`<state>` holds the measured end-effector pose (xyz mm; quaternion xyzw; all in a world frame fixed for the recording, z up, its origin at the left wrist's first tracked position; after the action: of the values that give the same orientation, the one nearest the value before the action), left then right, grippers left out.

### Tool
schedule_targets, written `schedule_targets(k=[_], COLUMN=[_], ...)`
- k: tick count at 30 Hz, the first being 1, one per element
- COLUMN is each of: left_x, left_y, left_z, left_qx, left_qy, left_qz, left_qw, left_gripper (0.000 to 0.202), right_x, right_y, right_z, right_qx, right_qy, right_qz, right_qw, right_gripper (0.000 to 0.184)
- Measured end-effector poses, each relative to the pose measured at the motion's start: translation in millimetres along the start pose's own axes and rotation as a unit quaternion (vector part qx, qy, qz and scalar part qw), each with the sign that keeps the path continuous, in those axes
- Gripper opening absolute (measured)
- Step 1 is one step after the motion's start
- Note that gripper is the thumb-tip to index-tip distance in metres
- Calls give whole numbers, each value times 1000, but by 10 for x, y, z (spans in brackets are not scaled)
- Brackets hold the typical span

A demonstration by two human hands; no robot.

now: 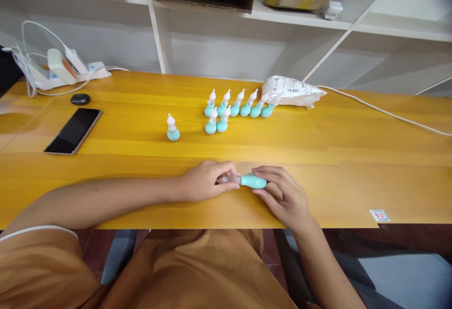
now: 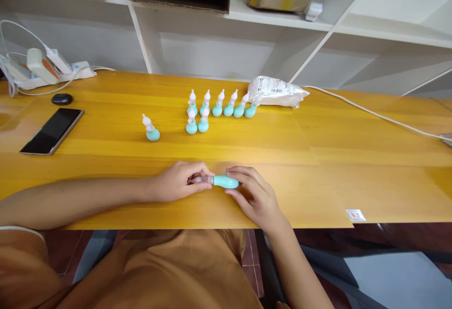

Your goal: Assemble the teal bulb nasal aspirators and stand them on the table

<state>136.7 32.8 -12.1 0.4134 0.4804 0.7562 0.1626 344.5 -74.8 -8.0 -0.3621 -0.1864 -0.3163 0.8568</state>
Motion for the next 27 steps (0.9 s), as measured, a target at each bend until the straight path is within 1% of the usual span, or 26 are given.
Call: schedule_targets(k=[3, 8, 14, 17, 20, 23, 27], left_x=[2, -5, -10, -18, -25, -28, -27], left_y=[13, 37, -4, -13, -25, -35, -38], left_z=[-3, 4, 0, -3, -5, -9, -13], left_qx=[14, -1, -2, -4, 2, 7, 3], left_qy=[0, -10, -9, -19, -26, -28, -28], left_qz=[-5, -3, -1, -3, -5, -10, -3], left_qw=[1000, 1000, 1000, 1000, 1000, 1000, 1000], left_gripper=[27, 12, 15, 13, 16, 18, 16], right_x=[6, -2, -3, -3, -2, 2, 5], right_y=[-2, 17, 42, 35, 26, 16, 4], right_z=[-3, -10, -29, -32, -32, -28, -20], right_qx=[7, 10, 0, -1, -2, -2, -5], right_qy=[3, -2, 0, 5, 9, 7, -7], right_qz=[1, 2, 13, 26, 32, 35, 39], right_qw=[1000, 1000, 1000, 1000, 999, 999, 999], right_gripper=[47, 47, 45, 42, 39, 40, 42])
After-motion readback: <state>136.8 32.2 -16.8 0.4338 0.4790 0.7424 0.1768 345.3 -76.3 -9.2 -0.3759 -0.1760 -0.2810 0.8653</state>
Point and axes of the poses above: each hand's wrist, its own z-axis towards the middle knuckle, its own x-axis out of the back of the hand, y = z × x, the point moved 5 cm from there along z, towards the middle knuckle, and after that the axes turned 8 degrees about y, right-handed, at the moved point
